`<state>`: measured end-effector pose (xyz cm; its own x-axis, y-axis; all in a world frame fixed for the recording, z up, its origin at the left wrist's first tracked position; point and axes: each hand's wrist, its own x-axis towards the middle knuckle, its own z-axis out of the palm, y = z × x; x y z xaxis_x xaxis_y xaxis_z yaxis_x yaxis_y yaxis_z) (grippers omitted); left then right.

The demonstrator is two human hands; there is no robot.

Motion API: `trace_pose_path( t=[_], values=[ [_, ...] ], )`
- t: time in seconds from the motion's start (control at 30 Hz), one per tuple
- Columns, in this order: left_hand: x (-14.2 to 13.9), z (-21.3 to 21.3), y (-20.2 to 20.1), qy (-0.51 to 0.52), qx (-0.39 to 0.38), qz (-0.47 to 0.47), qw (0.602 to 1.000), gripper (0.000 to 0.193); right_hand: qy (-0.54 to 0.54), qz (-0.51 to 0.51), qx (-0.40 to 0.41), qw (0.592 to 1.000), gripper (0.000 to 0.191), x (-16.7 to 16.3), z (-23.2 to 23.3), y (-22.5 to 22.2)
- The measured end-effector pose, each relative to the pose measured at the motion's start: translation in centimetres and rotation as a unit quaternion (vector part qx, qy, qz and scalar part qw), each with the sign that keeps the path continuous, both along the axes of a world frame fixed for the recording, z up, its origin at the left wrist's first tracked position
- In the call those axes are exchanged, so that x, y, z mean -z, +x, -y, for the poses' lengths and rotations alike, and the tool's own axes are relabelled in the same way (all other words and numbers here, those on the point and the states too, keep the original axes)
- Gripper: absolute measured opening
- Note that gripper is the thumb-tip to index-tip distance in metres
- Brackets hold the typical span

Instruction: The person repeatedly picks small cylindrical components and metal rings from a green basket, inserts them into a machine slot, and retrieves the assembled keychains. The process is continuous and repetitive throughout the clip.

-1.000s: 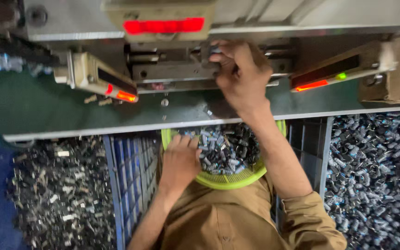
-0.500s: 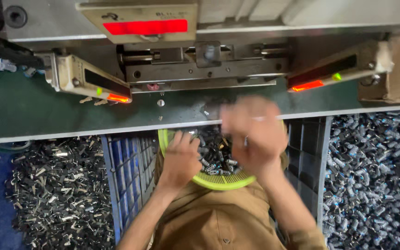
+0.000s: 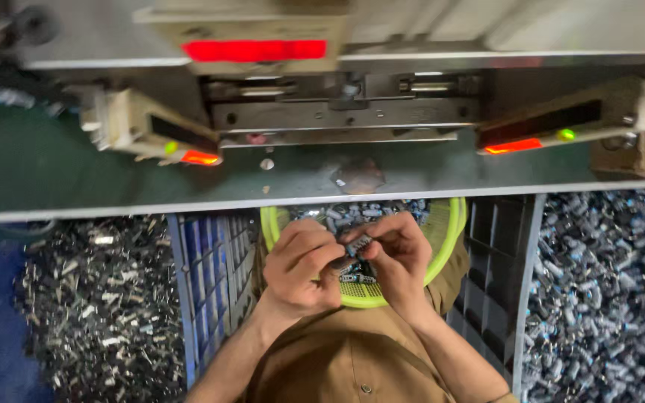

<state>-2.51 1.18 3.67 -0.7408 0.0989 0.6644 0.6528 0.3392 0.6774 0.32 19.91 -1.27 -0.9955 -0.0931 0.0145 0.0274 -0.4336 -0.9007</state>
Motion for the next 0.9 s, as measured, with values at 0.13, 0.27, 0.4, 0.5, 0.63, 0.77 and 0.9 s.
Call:
trace_pose_path(
  t=[0.13, 0.27, 0.4, 0.5, 0.63, 0.77, 0.9],
  values=[
    [-0.2, 0.6, -0.2, -0.087, -0.016, -0.041, 0.995, 0.031, 0.078, 0.042, 0.026, 0.996, 0.030, 0.7, 0.6, 0.0],
    [-0.3, 1.2, 0.6, -0.071, -0.001, -0.095, 0.993, 0.026, -0.066, 0.126, 0.050, 0.989, 0.031, 1.4, 0.7, -1.0],
    [-0.7, 1.8, 1.4, -0.047, -0.083, 0.020, 0.995, 0.023, -0.156, 0.193, 0.066, 0.966, 0.028, -0.5, 0.5, -2.3],
    [-0.6, 2.0, 1.6, 0.002, -0.135, 0.172, 0.976, 0.017, -0.020, -0.054, 0.049, 0.997, 0.039, -4.2, 0.6, -5.8],
    [0.1, 2.0, 2.3, 0.253, 0.012, 0.432, 0.866, 0.013, 0.407, -0.345, 0.180, 0.826, 0.031, -9.2, 0.6, -12.9],
    [1.3, 2.6, 3.4, 0.383, 0.145, 0.396, 0.822, 0.012, 0.490, -0.362, 0.190, 0.770, 0.023, -9.8, 2.5, -17.9],
    [2.3, 3.4, 4.2, 0.388, 0.152, 0.308, 0.855, 0.051, 0.432, -0.387, 0.094, 0.809, 0.020, -10.1, 2.8, -18.6]
  ],
)
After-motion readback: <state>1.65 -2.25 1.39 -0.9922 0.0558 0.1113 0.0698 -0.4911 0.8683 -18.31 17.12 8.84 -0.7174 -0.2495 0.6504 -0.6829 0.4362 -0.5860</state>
